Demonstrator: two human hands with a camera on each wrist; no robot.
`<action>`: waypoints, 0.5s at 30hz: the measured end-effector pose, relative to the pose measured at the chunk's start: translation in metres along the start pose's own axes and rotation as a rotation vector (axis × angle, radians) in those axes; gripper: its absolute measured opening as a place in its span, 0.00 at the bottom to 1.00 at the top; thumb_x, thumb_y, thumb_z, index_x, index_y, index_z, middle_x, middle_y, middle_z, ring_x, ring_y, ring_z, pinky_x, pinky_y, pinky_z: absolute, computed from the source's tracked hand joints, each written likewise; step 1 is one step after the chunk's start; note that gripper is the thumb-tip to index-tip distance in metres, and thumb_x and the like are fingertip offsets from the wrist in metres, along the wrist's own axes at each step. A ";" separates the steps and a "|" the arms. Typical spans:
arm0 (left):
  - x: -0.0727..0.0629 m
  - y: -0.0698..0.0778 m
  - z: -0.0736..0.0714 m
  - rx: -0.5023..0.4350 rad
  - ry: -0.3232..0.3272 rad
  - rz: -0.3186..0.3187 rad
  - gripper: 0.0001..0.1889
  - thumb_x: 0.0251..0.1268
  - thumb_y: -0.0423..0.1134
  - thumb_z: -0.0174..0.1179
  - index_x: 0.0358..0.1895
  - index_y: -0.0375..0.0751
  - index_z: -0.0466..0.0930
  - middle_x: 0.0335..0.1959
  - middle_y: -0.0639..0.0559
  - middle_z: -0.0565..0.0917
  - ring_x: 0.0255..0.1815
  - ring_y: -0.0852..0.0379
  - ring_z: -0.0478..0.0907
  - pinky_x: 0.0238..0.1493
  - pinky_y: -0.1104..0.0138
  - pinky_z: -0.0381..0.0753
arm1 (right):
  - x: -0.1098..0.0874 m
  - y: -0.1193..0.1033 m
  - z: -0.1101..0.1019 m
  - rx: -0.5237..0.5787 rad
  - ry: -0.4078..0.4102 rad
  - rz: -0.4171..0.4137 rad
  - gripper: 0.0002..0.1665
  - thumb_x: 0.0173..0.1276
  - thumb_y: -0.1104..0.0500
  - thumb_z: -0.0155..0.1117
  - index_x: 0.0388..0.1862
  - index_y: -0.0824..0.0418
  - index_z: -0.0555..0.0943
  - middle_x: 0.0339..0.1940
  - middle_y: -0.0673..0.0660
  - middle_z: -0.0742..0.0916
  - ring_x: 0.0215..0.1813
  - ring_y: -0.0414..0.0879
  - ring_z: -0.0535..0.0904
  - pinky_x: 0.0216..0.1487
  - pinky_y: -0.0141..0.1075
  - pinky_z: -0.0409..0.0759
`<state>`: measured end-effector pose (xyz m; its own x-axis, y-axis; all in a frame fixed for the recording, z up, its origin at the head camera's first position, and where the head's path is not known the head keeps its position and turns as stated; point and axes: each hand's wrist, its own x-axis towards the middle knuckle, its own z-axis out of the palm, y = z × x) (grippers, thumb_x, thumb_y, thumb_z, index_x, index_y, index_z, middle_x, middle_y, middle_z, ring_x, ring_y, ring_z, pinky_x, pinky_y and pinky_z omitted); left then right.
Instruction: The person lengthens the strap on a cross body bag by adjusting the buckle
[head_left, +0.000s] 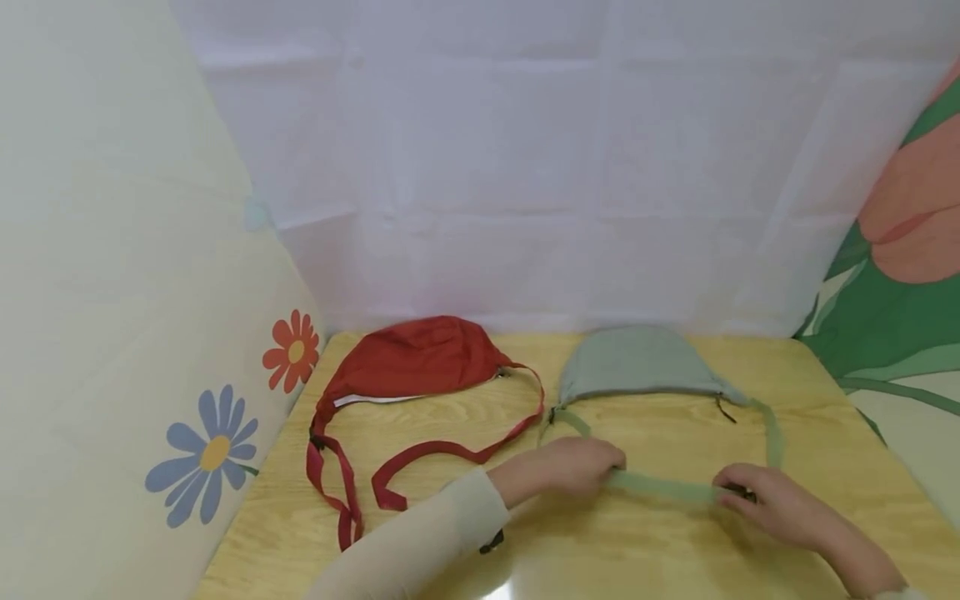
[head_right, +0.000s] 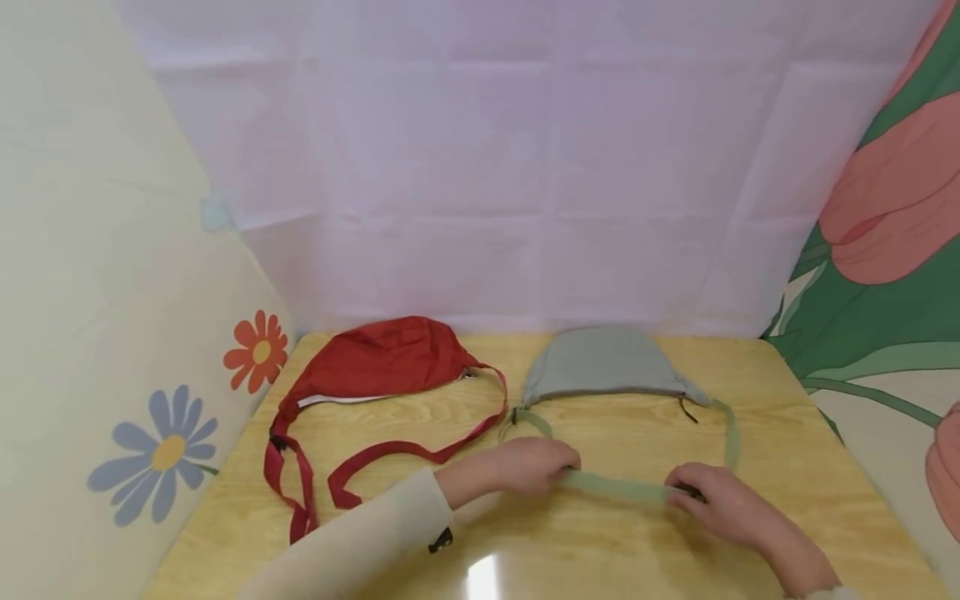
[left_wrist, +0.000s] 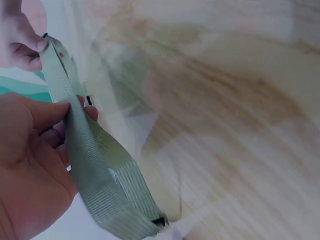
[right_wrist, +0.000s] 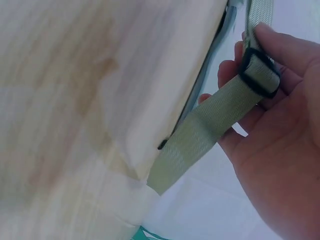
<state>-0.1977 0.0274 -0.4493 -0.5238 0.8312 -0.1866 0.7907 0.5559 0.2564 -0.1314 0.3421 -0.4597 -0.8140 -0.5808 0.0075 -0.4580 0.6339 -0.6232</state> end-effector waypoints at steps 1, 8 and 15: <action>0.000 -0.001 -0.001 -0.019 0.003 -0.001 0.12 0.71 0.30 0.54 0.50 0.49 0.81 0.50 0.59 0.84 0.49 0.68 0.78 0.48 0.75 0.77 | 0.000 0.000 -0.002 0.008 0.000 0.012 0.04 0.75 0.59 0.62 0.44 0.56 0.83 0.36 0.42 0.85 0.35 0.29 0.74 0.31 0.33 0.76; 0.000 -0.016 -0.009 -0.146 0.036 0.004 0.11 0.74 0.30 0.50 0.49 0.43 0.81 0.47 0.56 0.82 0.47 0.67 0.76 0.50 0.75 0.74 | 0.001 -0.004 -0.011 0.012 0.021 0.047 0.07 0.75 0.57 0.63 0.48 0.57 0.81 0.42 0.44 0.85 0.40 0.30 0.77 0.35 0.34 0.79; 0.001 -0.025 -0.015 -0.251 0.037 -0.054 0.16 0.79 0.32 0.41 0.56 0.40 0.80 0.55 0.52 0.82 0.55 0.64 0.77 0.56 0.72 0.76 | 0.002 -0.009 -0.012 -0.116 0.163 0.030 0.16 0.67 0.55 0.72 0.49 0.52 0.77 0.46 0.44 0.82 0.49 0.33 0.79 0.44 0.35 0.82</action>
<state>-0.2229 0.0141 -0.4412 -0.5782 0.7973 -0.1730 0.6601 0.5818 0.4752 -0.1328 0.3413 -0.4443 -0.8705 -0.4766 0.1232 -0.4636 0.7096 -0.5305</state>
